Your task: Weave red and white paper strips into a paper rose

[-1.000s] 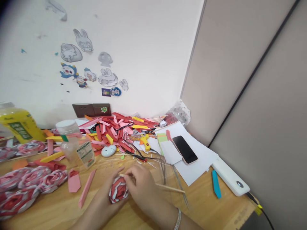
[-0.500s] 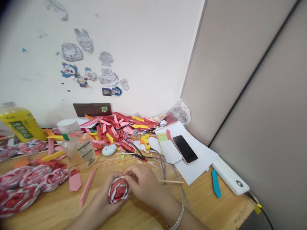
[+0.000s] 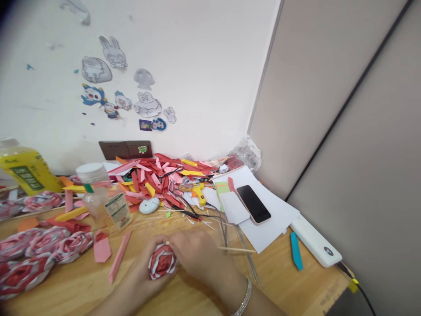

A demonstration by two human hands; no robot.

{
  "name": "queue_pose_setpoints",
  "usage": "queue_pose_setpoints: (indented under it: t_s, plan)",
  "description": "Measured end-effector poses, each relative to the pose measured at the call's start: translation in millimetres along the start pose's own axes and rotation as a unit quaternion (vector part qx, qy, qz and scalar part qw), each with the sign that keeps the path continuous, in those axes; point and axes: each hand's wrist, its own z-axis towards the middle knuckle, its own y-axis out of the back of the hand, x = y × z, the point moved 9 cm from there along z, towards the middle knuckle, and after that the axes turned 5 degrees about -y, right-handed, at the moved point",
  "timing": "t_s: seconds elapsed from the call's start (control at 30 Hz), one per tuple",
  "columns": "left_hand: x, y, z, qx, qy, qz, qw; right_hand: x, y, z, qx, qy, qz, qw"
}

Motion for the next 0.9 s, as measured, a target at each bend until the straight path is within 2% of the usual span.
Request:
queue_pose_setpoints:
  t_s: [0.07,0.43,0.67,0.9]
  plan:
    - [-0.8,0.8,0.3,-0.003,0.005,-0.003,1.0,3.3,1.3,-0.6,-0.006,0.022,-0.013,1.0]
    - [-7.2,0.3,2.2,0.003,0.015,-0.009,1.0,6.4,8.5,-1.2,-0.028,0.045,-0.004,0.999]
    - [-4.9,0.7,2.2,-0.002,0.023,-0.011,1.0,-1.1,5.4,0.3,-0.02,-0.003,0.0,1.0]
    - [-2.8,-0.9,3.0,0.006,0.041,-0.014,0.999,-1.2,4.3,0.8,-0.009,0.002,0.011,1.0]
